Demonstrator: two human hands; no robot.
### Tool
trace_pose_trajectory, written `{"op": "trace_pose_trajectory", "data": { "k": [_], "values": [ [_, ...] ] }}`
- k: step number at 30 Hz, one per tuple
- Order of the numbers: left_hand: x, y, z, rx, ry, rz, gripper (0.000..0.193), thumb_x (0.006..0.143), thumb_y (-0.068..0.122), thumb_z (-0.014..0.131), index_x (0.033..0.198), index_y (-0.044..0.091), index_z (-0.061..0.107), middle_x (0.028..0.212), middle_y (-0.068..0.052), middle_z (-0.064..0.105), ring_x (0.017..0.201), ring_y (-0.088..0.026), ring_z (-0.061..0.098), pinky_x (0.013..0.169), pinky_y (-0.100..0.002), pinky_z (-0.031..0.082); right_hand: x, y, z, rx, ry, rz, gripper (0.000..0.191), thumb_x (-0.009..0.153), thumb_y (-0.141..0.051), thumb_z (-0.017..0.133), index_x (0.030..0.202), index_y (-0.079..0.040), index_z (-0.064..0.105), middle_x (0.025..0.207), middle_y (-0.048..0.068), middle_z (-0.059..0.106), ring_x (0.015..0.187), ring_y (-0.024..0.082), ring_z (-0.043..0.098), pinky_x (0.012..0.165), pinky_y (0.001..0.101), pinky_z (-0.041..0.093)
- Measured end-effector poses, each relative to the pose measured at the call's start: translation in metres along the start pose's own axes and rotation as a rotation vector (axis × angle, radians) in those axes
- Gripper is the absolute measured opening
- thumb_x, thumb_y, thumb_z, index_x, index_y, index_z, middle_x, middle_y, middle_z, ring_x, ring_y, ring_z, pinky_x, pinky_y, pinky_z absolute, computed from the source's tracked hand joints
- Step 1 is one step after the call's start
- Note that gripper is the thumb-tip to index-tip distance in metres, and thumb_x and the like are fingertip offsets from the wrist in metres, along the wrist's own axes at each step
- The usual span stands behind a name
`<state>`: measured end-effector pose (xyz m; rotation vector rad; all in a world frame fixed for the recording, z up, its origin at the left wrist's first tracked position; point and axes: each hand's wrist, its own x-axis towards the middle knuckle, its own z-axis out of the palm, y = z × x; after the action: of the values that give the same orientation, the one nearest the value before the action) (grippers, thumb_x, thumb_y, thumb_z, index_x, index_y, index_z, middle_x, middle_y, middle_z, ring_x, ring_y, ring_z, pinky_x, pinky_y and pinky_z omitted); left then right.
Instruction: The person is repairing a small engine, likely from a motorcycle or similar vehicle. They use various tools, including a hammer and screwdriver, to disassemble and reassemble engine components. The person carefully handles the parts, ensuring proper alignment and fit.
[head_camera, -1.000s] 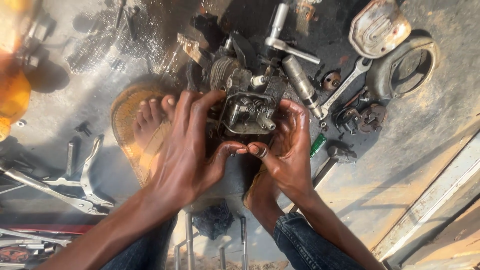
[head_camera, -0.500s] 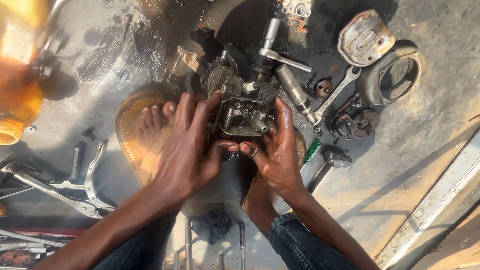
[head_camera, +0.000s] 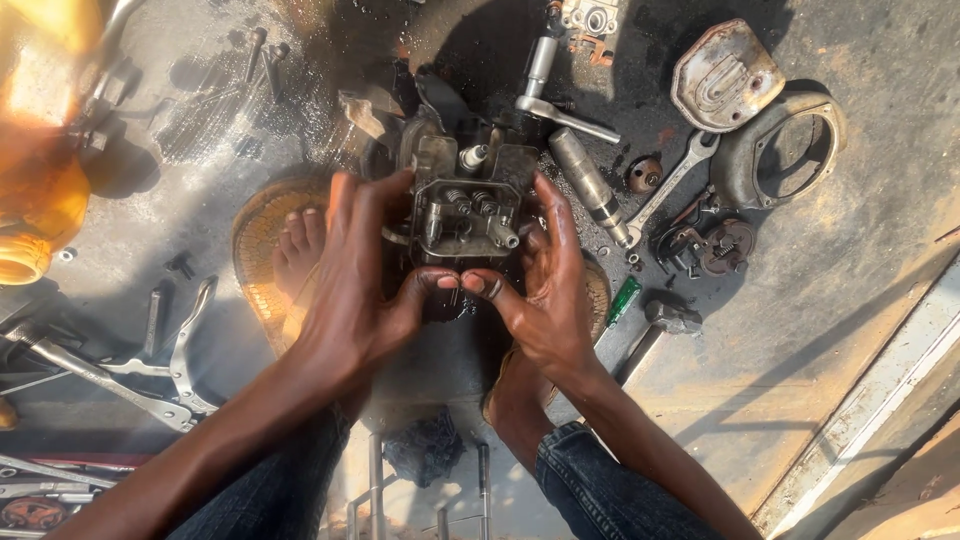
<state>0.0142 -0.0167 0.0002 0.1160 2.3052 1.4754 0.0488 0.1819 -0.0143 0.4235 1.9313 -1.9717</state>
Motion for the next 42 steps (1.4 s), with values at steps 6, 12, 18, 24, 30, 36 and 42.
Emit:
{"op": "trace_pose_trajectory", "data": {
  "k": [6, 12, 18, 24, 30, 36, 42],
  "values": [
    [0.0, -0.011, -0.001, -0.135, 0.019, -0.051, 0.074, 0.084, 0.002, 0.075, 0.145, 0.006, 0.034, 0.128, -0.017, 0.056, 0.112, -0.029, 0.068, 0.091, -0.045, 0.06, 0.006, -0.006, 0.009, 0.039, -0.012, -0.082, 0.111, 0.082, -0.021, 0.088, 0.163, -0.003, 0.014, 0.163, 0.025, 0.03, 0.141, 0.035, 0.054, 0.111, 0.0431, 0.055],
    [-0.008, 0.0, -0.015, 0.122, -0.052, 0.107, 0.055, 0.077, -0.006, 0.071, 0.129, 0.013, 0.067, 0.133, -0.021, 0.052, 0.124, -0.037, 0.057, 0.101, -0.048, 0.055, 0.003, -0.011, 0.014, -0.032, -0.024, -0.167, 0.094, 0.085, -0.004, 0.086, 0.153, -0.005, 0.019, 0.148, 0.018, 0.035, 0.134, 0.031, 0.059, 0.11, 0.0388, 0.061],
    [0.0, 0.008, -0.04, 0.294, -0.197, 0.176, 0.054, 0.077, 0.006, 0.072, 0.13, 0.017, 0.073, 0.133, -0.021, 0.05, 0.12, -0.038, 0.054, 0.098, -0.06, 0.046, 0.004, -0.014, 0.02, -0.07, -0.041, -0.148, 0.079, 0.087, 0.002, 0.083, 0.145, -0.004, 0.03, 0.139, 0.017, 0.041, 0.126, 0.029, 0.061, 0.104, 0.0364, 0.064],
    [0.008, 0.006, -0.043, 0.367, -0.209, 0.235, 0.049, 0.083, 0.022, 0.075, 0.132, 0.023, 0.07, 0.125, -0.015, 0.051, 0.107, -0.032, 0.055, 0.079, -0.053, 0.05, 0.006, -0.019, 0.019, 0.027, -0.069, -0.047, 0.071, 0.087, 0.0, 0.081, 0.14, -0.006, 0.034, 0.135, 0.015, 0.044, 0.125, 0.028, 0.063, 0.101, 0.0358, 0.066],
    [0.003, -0.003, -0.027, 0.401, -0.253, 0.109, 0.052, 0.081, 0.01, 0.074, 0.128, 0.032, 0.074, 0.117, -0.014, 0.053, 0.096, -0.029, 0.056, 0.074, -0.044, 0.054, 0.01, -0.021, 0.017, 0.004, -0.097, -0.074, 0.072, 0.088, 0.002, 0.081, 0.14, -0.006, 0.033, 0.132, 0.016, 0.046, 0.125, 0.029, 0.062, 0.106, 0.0364, 0.063],
    [0.0, -0.012, -0.021, 0.428, -0.201, 0.15, 0.067, 0.074, -0.003, 0.069, 0.126, 0.038, 0.075, 0.124, -0.012, 0.057, 0.104, -0.031, 0.058, 0.087, -0.045, 0.056, 0.013, -0.022, 0.016, 0.154, -0.069, 0.054, 0.071, 0.086, 0.002, 0.082, 0.135, -0.007, 0.031, 0.126, 0.02, 0.052, 0.121, 0.028, 0.065, 0.101, 0.0368, 0.064],
    [-0.001, -0.006, -0.024, 0.328, -0.151, 0.157, 0.048, 0.081, 0.008, 0.074, 0.121, 0.032, 0.078, 0.126, -0.016, 0.056, 0.108, -0.032, 0.057, 0.088, -0.047, 0.054, 0.013, -0.026, 0.015, 0.088, -0.097, 0.038, 0.069, 0.089, 0.001, 0.08, 0.135, -0.009, 0.03, 0.126, 0.021, 0.055, 0.122, 0.028, 0.066, 0.103, 0.0366, 0.064]
  ]
}}
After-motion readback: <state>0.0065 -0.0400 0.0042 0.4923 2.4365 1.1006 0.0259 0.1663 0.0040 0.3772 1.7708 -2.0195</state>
